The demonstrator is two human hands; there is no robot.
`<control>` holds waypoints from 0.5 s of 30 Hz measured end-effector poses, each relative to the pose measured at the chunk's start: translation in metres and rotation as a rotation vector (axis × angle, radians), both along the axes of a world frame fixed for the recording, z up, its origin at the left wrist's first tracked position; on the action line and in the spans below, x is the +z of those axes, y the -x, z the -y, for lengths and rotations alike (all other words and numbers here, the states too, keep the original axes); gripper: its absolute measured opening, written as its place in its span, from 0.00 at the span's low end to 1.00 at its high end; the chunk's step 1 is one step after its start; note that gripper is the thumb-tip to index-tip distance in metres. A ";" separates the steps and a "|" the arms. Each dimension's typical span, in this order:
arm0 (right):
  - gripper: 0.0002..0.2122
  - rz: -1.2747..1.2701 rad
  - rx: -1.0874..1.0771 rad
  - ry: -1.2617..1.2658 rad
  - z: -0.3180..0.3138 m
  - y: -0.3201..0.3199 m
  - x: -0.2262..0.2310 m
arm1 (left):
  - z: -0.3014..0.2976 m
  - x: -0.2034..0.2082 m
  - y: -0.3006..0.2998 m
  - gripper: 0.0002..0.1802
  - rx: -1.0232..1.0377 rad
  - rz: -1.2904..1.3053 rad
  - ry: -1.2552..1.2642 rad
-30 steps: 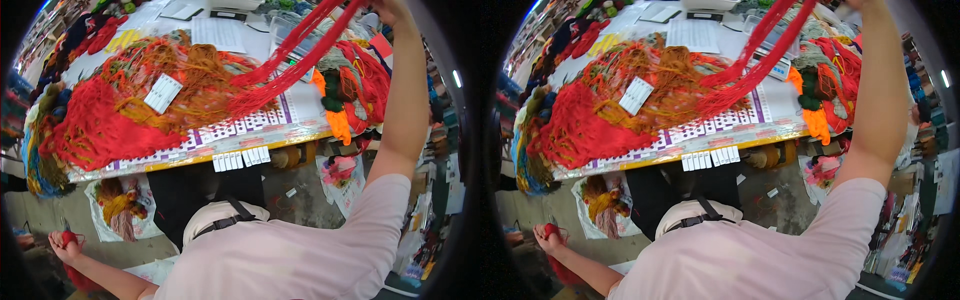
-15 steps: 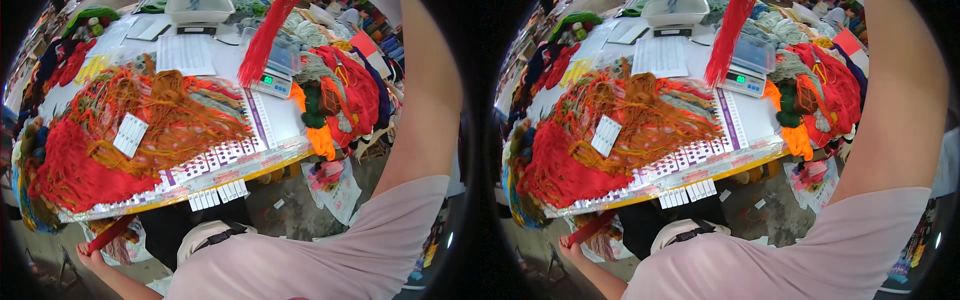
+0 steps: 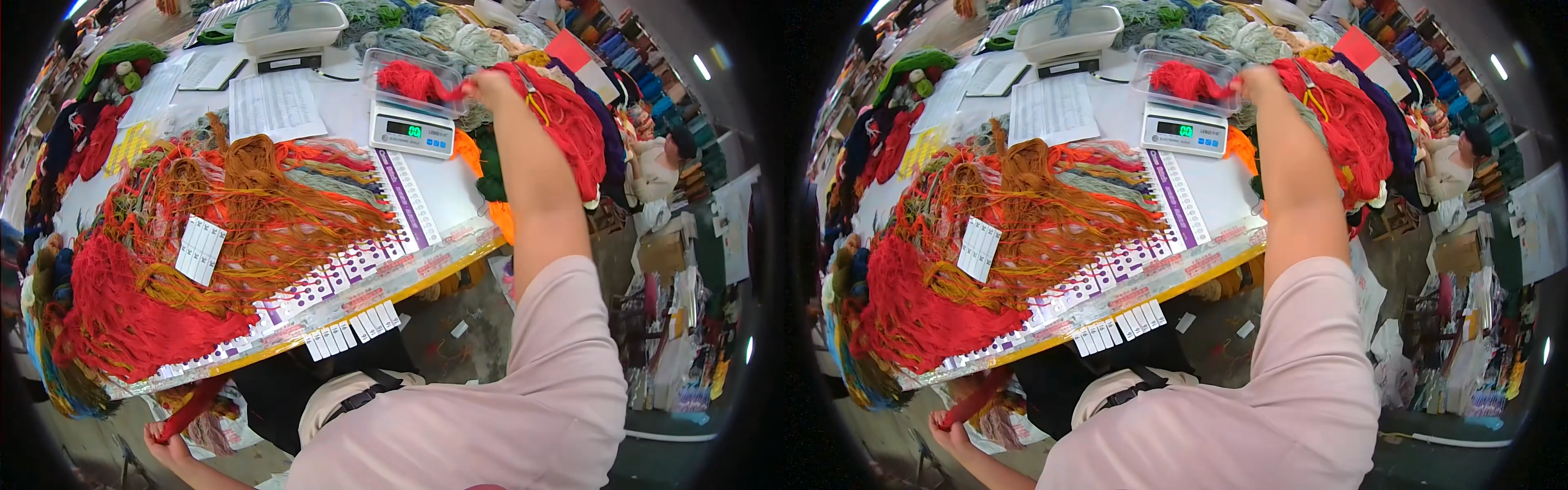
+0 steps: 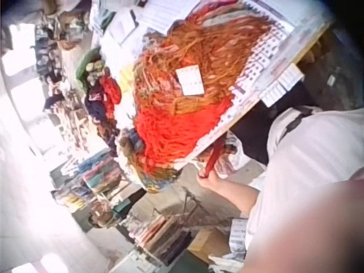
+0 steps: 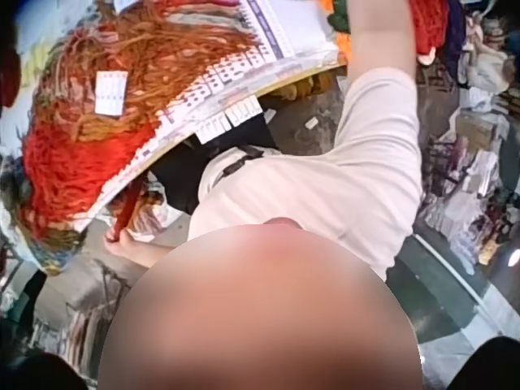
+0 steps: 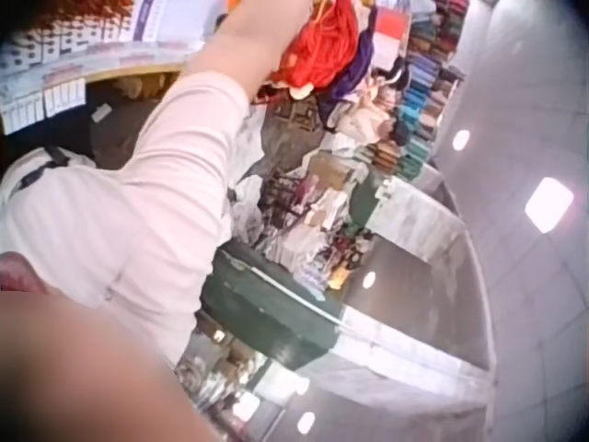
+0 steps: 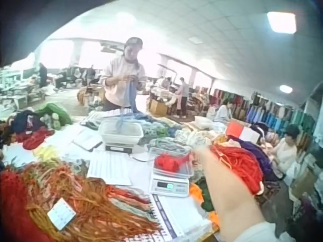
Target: The recorder is weighing bundles of yarn on a digital scale and attaching labels to them on a workspace table.
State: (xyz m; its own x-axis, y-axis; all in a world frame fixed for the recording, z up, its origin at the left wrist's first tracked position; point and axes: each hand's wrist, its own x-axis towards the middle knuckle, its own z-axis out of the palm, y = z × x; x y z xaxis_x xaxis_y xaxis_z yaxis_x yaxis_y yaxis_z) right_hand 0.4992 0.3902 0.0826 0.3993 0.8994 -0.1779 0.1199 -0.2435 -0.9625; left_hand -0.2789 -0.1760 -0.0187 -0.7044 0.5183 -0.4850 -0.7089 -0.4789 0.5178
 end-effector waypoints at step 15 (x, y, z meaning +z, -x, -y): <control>0.41 -0.442 -0.248 0.094 0.135 -0.026 -0.063 | -0.034 0.115 -0.004 0.15 0.158 -0.348 0.280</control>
State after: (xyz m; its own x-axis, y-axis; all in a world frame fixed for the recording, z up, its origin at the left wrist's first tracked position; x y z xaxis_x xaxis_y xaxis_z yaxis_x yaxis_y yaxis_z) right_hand 0.5252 0.2556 0.0194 0.4671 0.7589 -0.4538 -0.3661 -0.3012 -0.8805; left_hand -0.2746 -0.1423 0.0964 -0.9095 0.2748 -0.3119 -0.4001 -0.3752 0.8362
